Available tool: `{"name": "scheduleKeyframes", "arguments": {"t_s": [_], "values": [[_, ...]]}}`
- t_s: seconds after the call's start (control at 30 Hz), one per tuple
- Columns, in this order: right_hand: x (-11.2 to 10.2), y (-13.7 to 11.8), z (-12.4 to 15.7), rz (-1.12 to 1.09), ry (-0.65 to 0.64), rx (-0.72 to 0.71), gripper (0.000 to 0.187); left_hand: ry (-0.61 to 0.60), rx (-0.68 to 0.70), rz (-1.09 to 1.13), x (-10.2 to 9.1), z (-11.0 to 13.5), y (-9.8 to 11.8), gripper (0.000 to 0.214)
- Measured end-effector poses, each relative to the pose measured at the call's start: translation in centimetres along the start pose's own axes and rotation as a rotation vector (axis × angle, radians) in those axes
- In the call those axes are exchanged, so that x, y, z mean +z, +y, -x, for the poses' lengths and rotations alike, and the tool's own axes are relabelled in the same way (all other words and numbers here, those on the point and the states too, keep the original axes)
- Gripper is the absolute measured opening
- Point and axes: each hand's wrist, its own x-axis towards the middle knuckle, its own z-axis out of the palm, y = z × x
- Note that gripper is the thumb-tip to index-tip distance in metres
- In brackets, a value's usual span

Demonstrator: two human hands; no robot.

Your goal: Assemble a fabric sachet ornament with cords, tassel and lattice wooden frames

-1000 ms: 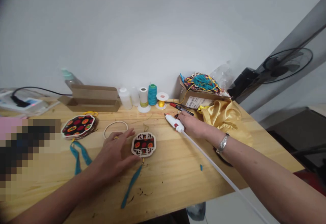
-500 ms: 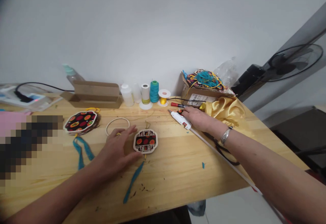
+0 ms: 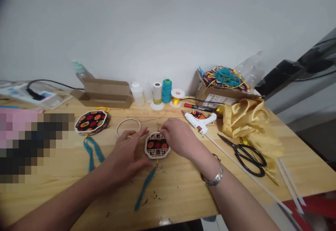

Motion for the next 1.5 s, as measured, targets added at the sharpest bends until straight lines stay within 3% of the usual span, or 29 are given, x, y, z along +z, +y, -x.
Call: {"name": "scheduleKeyframes", "arguments": {"t_s": [0.07, 0.2, 0.47, 0.73, 1.17, 1.5], "values": [[0.2, 1.4, -0.2, -0.055, -0.040, -0.031, 0.012, 0.001, 0.006, -0.003, -0.1, -0.1, -0.3, 0.079], [-0.3, 3.2, 0.6, -0.154, -0.168, -0.094, 0.042, -0.042, 0.012, 0.015, -0.3, -0.5, -0.9, 0.082], [0.1, 3.3, 1.0, -0.207, -0.245, -0.061, 0.059, -0.069, 0.035, 0.011, -0.7, -0.9, -1.5, 0.076], [0.6, 3.4, 0.8, -0.186, -0.271, -0.087, 0.051, -0.112, 0.035, 0.045, -1.1, -0.9, -1.0, 0.069], [0.6, 3.4, 0.9, -0.158, -0.271, -0.098, 0.055, -0.094, 0.063, 0.038, -0.9, -0.9, -0.8, 0.063], [0.6, 3.3, 0.9, -0.124, -0.274, -0.121, 0.042, -0.091, 0.059, 0.029, -0.8, -1.1, -0.8, 0.061]]}}
